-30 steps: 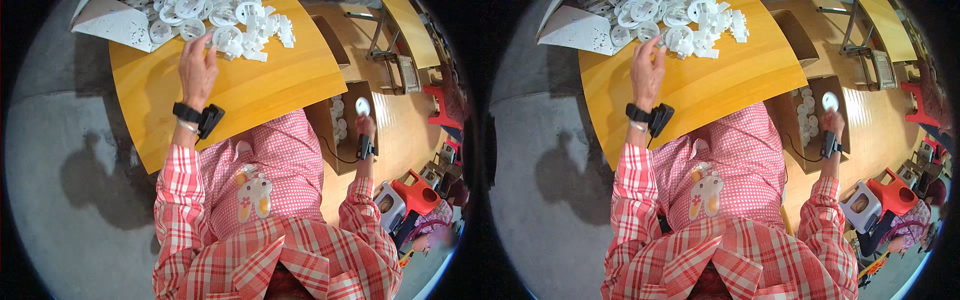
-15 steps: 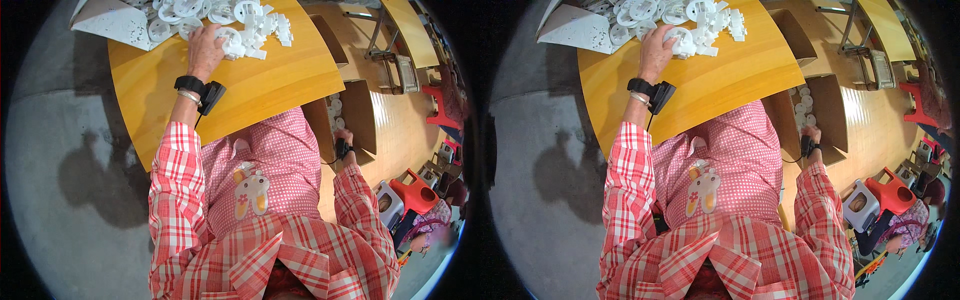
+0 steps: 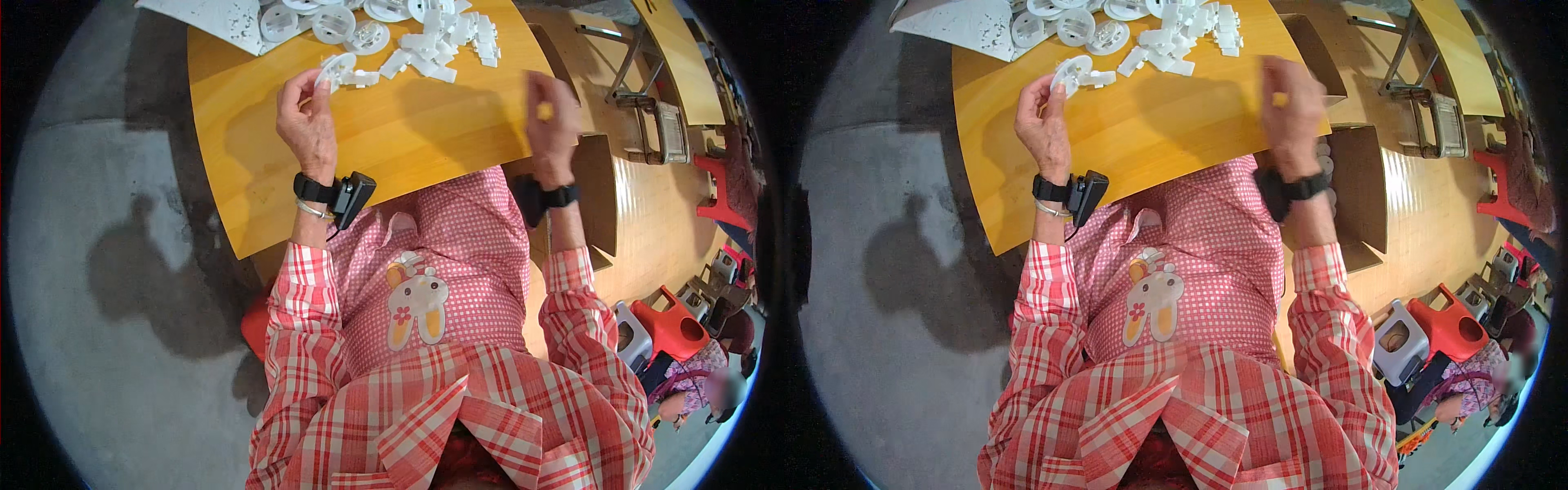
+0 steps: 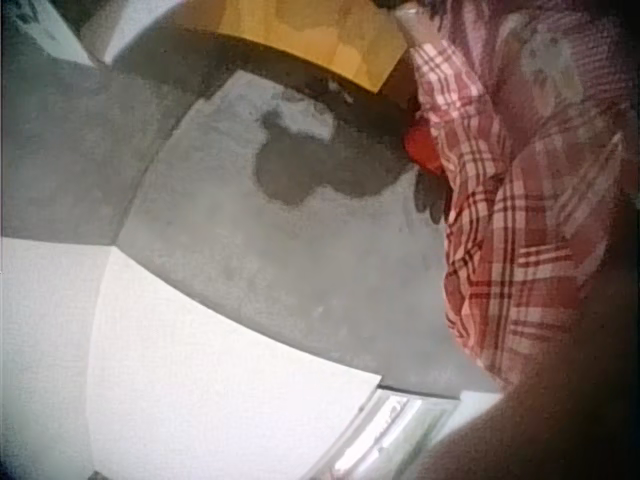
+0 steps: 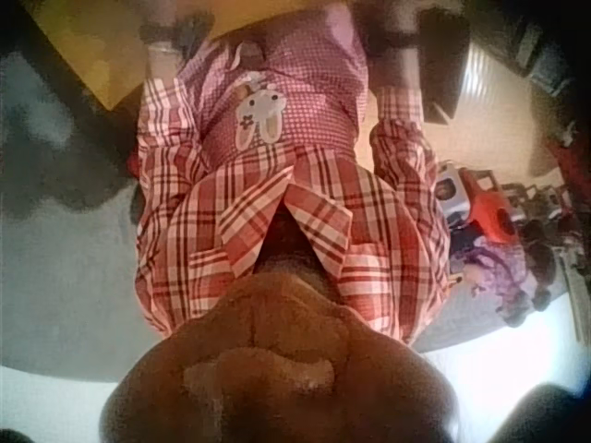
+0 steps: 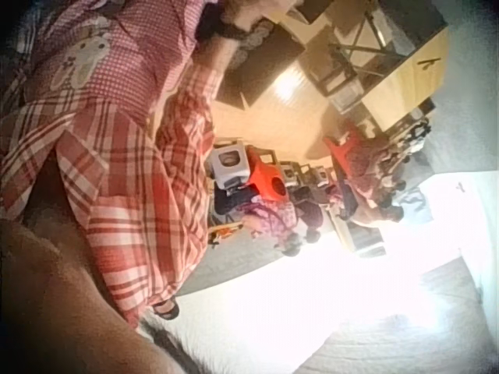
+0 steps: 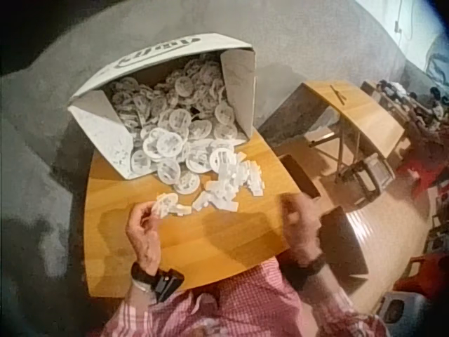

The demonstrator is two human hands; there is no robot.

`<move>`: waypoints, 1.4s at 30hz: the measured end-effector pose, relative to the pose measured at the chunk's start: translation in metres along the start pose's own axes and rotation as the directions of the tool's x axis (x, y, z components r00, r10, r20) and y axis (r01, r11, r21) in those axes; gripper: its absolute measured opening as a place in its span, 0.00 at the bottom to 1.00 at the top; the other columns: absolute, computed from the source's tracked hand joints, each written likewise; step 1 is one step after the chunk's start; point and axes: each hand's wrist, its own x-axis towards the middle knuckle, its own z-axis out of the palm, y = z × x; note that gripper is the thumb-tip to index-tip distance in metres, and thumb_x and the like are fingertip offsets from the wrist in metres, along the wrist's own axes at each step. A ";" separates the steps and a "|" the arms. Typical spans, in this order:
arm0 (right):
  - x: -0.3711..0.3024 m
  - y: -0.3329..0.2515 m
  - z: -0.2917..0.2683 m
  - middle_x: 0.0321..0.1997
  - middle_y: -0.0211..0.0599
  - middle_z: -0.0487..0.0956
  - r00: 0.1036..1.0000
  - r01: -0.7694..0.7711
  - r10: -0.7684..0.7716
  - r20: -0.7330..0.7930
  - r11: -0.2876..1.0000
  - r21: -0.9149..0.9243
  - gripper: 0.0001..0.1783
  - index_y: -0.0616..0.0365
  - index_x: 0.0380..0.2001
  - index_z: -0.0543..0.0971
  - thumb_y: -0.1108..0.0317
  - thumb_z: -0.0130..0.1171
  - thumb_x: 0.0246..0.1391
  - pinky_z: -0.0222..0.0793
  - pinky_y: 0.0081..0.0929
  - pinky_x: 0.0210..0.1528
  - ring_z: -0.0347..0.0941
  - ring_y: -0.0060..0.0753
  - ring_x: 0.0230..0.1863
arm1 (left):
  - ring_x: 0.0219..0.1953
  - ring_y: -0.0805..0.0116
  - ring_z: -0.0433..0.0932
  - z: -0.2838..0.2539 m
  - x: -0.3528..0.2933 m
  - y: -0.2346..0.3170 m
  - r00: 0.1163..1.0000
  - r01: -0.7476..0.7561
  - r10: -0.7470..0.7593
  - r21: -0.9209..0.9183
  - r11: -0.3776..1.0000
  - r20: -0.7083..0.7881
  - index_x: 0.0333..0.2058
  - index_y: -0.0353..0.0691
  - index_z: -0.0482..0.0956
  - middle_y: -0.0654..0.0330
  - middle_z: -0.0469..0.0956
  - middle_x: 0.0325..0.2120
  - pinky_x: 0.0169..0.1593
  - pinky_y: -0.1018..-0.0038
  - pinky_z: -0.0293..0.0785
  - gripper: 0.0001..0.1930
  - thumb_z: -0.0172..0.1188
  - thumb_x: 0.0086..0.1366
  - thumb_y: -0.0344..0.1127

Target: Assembling small white plastic components by hand at a workbench and placing them into a box.

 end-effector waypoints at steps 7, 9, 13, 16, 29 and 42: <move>0.005 -0.086 0.076 0.34 0.33 0.74 0.797 0.426 -0.464 0.386 0.886 0.185 0.10 0.49 0.38 0.76 0.67 0.57 0.50 0.63 0.33 0.42 0.70 0.36 0.38 | 0.32 0.77 0.73 -0.019 -0.007 0.022 0.978 0.122 -0.150 -0.187 0.975 -0.143 0.36 0.35 0.75 0.64 0.74 0.31 0.36 0.79 0.73 0.07 0.60 0.58 0.27; 0.007 -0.102 0.079 0.31 0.32 0.74 0.816 0.395 -0.456 0.356 0.888 0.234 0.11 0.51 0.38 0.76 0.68 0.58 0.50 0.64 0.32 0.42 0.70 0.36 0.36 | 0.32 0.76 0.73 -0.026 -0.012 0.031 0.930 0.270 -0.352 -0.454 0.849 -0.104 0.37 0.35 0.73 0.64 0.74 0.31 0.36 0.79 0.74 0.09 0.61 0.58 0.28; 0.008 -0.125 0.073 0.28 0.32 0.75 0.895 0.162 -0.320 0.310 0.882 0.443 0.12 0.54 0.38 0.76 0.70 0.62 0.47 0.67 0.30 0.36 0.71 0.34 0.31 | 0.32 0.75 0.73 -0.036 -0.025 0.048 0.870 0.406 -0.493 -0.565 0.718 -0.001 0.38 0.36 0.72 0.64 0.73 0.31 0.35 0.79 0.74 0.10 0.61 0.58 0.29; 0.004 -0.136 0.073 0.24 0.36 0.74 0.925 -0.018 -0.198 0.325 0.830 0.558 0.13 0.54 0.37 0.76 0.67 0.63 0.45 0.67 0.33 0.32 0.70 0.40 0.29 | 0.33 0.75 0.73 -0.032 -0.035 0.055 0.888 0.396 -0.456 -0.600 0.695 0.057 0.37 0.37 0.71 0.63 0.73 0.32 0.36 0.78 0.74 0.10 0.61 0.58 0.27; -0.004 -0.130 0.057 0.25 0.37 0.75 0.914 -0.131 -0.084 0.396 0.864 0.486 0.10 0.56 0.34 0.79 0.67 0.63 0.46 0.68 0.29 0.33 0.72 0.37 0.29 | 0.37 0.75 0.73 -0.029 -0.053 0.068 0.876 0.456 -0.456 -0.577 0.677 0.158 0.44 0.35 0.69 0.62 0.72 0.35 0.40 0.77 0.73 0.12 0.56 0.62 0.30; 0.002 -0.118 0.038 0.33 0.28 0.77 0.712 -0.676 0.060 0.700 0.330 0.659 0.10 0.61 0.34 0.77 0.65 0.59 0.55 0.65 0.17 0.39 0.70 0.17 0.35 | 0.44 0.70 0.75 -0.034 -0.062 0.079 0.898 0.438 -0.365 -0.540 0.719 0.244 0.50 0.37 0.67 0.59 0.73 0.42 0.42 0.72 0.79 0.16 0.52 0.65 0.33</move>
